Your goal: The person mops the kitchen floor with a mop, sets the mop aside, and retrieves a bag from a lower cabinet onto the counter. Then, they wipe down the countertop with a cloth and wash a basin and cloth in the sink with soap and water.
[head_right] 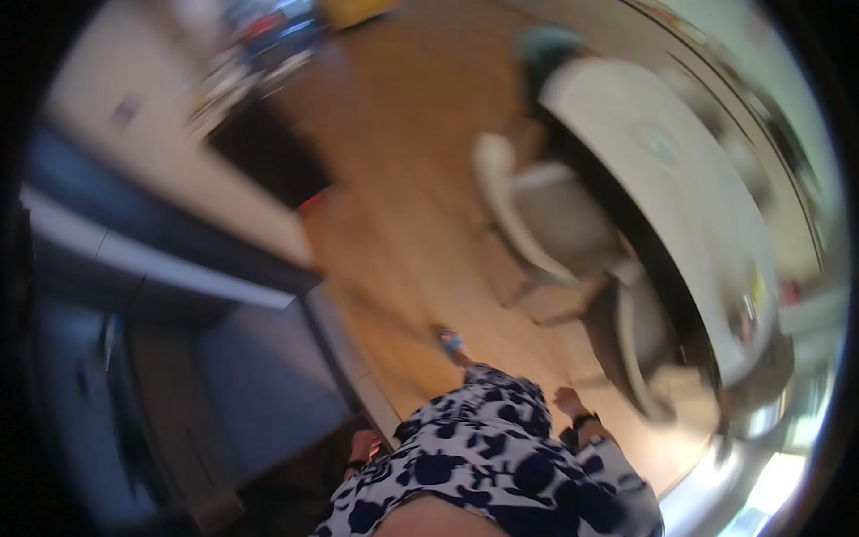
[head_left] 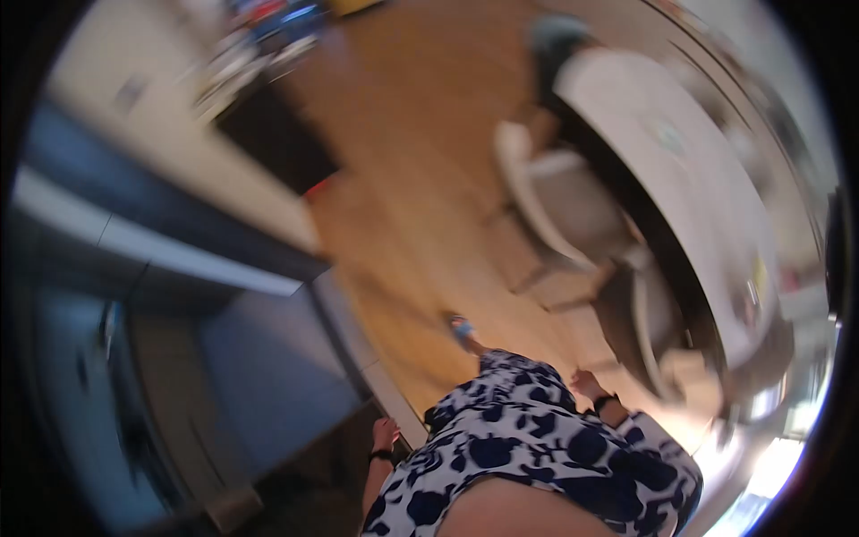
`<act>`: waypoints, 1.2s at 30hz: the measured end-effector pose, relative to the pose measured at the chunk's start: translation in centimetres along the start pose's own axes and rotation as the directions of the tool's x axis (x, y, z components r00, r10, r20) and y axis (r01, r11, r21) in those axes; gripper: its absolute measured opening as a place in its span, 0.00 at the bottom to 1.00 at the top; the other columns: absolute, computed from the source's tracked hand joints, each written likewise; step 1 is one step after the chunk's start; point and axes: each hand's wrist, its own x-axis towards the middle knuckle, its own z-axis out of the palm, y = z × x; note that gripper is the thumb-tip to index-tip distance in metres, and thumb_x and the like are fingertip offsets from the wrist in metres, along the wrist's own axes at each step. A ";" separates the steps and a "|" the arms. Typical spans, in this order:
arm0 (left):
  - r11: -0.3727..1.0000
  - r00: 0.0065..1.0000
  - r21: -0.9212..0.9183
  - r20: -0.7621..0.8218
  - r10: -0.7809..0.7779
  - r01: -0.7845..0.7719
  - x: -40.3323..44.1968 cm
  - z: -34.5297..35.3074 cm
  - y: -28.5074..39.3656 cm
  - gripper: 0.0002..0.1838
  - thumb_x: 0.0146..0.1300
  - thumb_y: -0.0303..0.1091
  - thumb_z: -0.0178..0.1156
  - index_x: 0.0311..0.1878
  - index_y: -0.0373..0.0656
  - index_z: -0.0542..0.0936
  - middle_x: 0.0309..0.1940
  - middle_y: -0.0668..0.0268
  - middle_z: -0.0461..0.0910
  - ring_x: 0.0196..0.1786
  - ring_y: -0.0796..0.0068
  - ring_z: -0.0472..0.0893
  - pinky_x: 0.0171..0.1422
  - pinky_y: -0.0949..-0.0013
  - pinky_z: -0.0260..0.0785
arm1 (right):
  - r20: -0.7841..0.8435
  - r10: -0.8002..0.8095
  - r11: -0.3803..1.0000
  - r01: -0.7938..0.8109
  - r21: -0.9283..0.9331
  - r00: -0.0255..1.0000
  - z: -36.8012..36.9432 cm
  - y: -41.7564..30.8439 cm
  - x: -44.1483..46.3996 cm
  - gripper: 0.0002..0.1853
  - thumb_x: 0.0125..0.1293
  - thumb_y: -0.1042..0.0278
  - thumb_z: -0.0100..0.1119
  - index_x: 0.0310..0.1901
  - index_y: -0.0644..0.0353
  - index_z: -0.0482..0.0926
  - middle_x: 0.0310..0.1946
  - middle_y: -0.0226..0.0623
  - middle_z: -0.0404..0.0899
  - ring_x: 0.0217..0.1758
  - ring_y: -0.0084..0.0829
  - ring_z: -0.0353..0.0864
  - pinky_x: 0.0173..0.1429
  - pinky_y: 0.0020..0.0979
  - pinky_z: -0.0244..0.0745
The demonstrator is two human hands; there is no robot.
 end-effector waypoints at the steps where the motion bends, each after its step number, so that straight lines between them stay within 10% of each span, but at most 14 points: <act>1: 1.000 0.993 0.000 -0.115 -0.014 0.014 -1.4 1.0 0.6 0.11 0.56 0.38 0.54 0.36 0.40 0.74 0.29 0.65 0.76 0.31 0.74 0.77 0.32 0.67 0.66 | 0.076 0.139 0.970 -0.151 0.191 0.987 -2.4 -2.4 4.0 0.08 0.51 0.74 0.56 0.34 0.59 0.75 0.21 0.39 0.76 0.20 0.33 0.77 0.22 0.32 0.71; 2: 0.998 0.987 -0.048 -0.158 -0.039 0.032 -1.1 1.1 0.2 0.12 0.57 0.39 0.54 0.39 0.41 0.73 0.31 0.65 0.76 0.33 0.73 0.78 0.35 0.67 0.67 | 0.168 0.291 0.875 -0.333 0.351 0.942 -6.4 -5.3 7.8 0.09 0.51 0.78 0.55 0.36 0.60 0.74 0.20 0.38 0.75 0.20 0.31 0.77 0.20 0.30 0.71; 5: 0.987 0.965 -0.148 -0.245 -0.093 0.058 -1.2 1.7 0.1 0.15 0.59 0.41 0.52 0.45 0.43 0.70 0.35 0.64 0.75 0.35 0.72 0.78 0.39 0.67 0.68 | 0.198 0.182 0.922 -0.237 0.305 0.963 -14.7 -15.8 18.7 0.11 0.51 0.79 0.55 0.39 0.63 0.73 0.20 0.38 0.75 0.21 0.30 0.78 0.20 0.28 0.71; 12: 0.925 0.885 -0.364 -0.388 -0.258 0.110 -3.2 5.3 -1.0 0.09 0.58 0.36 0.54 0.32 0.40 0.74 0.27 0.67 0.76 0.31 0.75 0.77 0.29 0.69 0.69 | 0.237 -0.256 0.962 0.223 0.157 0.937 -18.7 -40.9 37.2 0.14 0.52 0.75 0.55 0.42 0.64 0.72 0.29 0.38 0.77 0.22 0.28 0.78 0.23 0.27 0.72; 16: 0.806 0.900 -0.530 -0.167 -0.403 0.263 0.3 7.0 -5.4 0.08 0.59 0.37 0.51 0.30 0.43 0.74 0.27 0.68 0.76 0.26 0.75 0.76 0.22 0.70 0.66 | 0.381 -0.418 0.907 0.399 0.132 0.825 -14.0 -52.0 41.4 0.13 0.51 0.74 0.55 0.41 0.64 0.74 0.26 0.39 0.78 0.26 0.28 0.79 0.29 0.28 0.74; 20: 0.963 0.942 -0.269 -0.323 -0.089 -0.001 2.9 4.8 -6.0 0.12 0.53 0.40 0.55 0.32 0.40 0.77 0.27 0.62 0.80 0.28 0.73 0.81 0.29 0.71 0.72 | 0.544 -0.585 0.638 0.755 -0.150 0.602 -8.3 -65.1 40.2 0.13 0.51 0.68 0.55 0.40 0.62 0.76 0.29 0.42 0.80 0.31 0.34 0.80 0.36 0.32 0.74; 22: 0.699 0.875 -0.704 -0.250 -0.414 0.129 3.9 1.8 -3.3 0.13 0.53 0.40 0.56 0.35 0.41 0.77 0.29 0.61 0.80 0.30 0.73 0.81 0.32 0.71 0.73 | 0.616 -0.621 0.493 0.853 -0.174 0.485 -6.3 -71.4 37.6 0.14 0.52 0.66 0.55 0.40 0.60 0.77 0.31 0.43 0.80 0.33 0.37 0.80 0.39 0.33 0.74; 26: 0.836 0.782 -0.547 -0.498 -0.375 0.052 6.6 -6.3 1.4 0.21 0.52 0.42 0.56 0.47 0.40 0.74 0.31 0.58 0.81 0.35 0.66 0.81 0.40 0.67 0.72 | 0.687 -0.645 0.349 0.929 -0.125 0.336 -0.5 -81.5 36.7 0.14 0.52 0.63 0.56 0.41 0.57 0.77 0.32 0.43 0.79 0.36 0.40 0.79 0.42 0.35 0.73; 28: 0.999 0.687 -0.045 -0.726 -0.031 -0.002 9.3 -9.0 0.1 0.23 0.52 0.44 0.56 0.48 0.39 0.72 0.30 0.58 0.81 0.35 0.65 0.81 0.42 0.65 0.72 | 0.735 -0.617 0.308 0.946 -0.102 0.280 1.7 -84.9 35.9 0.15 0.52 0.62 0.56 0.41 0.57 0.77 0.32 0.44 0.79 0.37 0.40 0.79 0.42 0.35 0.73; 31: 0.800 0.669 -0.592 -0.636 -0.385 -0.102 9.6 -14.2 6.4 0.25 0.51 0.46 0.55 0.48 0.39 0.72 0.29 0.58 0.81 0.35 0.65 0.81 0.45 0.64 0.70 | 0.825 -0.524 0.270 0.960 -0.075 0.212 5.3 -91.6 35.7 0.16 0.53 0.60 0.54 0.42 0.57 0.77 0.33 0.44 0.79 0.37 0.41 0.79 0.42 0.37 0.73; 36: 0.720 0.650 -0.681 -0.608 -0.456 -0.131 10.7 -19.3 10.2 0.26 0.50 0.46 0.57 0.49 0.40 0.72 0.30 0.57 0.80 0.35 0.66 0.80 0.45 0.63 0.69 | 0.880 -0.449 0.106 0.987 -0.122 0.157 10.6 -100.2 34.7 0.15 0.54 0.61 0.51 0.42 0.56 0.77 0.35 0.45 0.79 0.39 0.42 0.78 0.45 0.37 0.72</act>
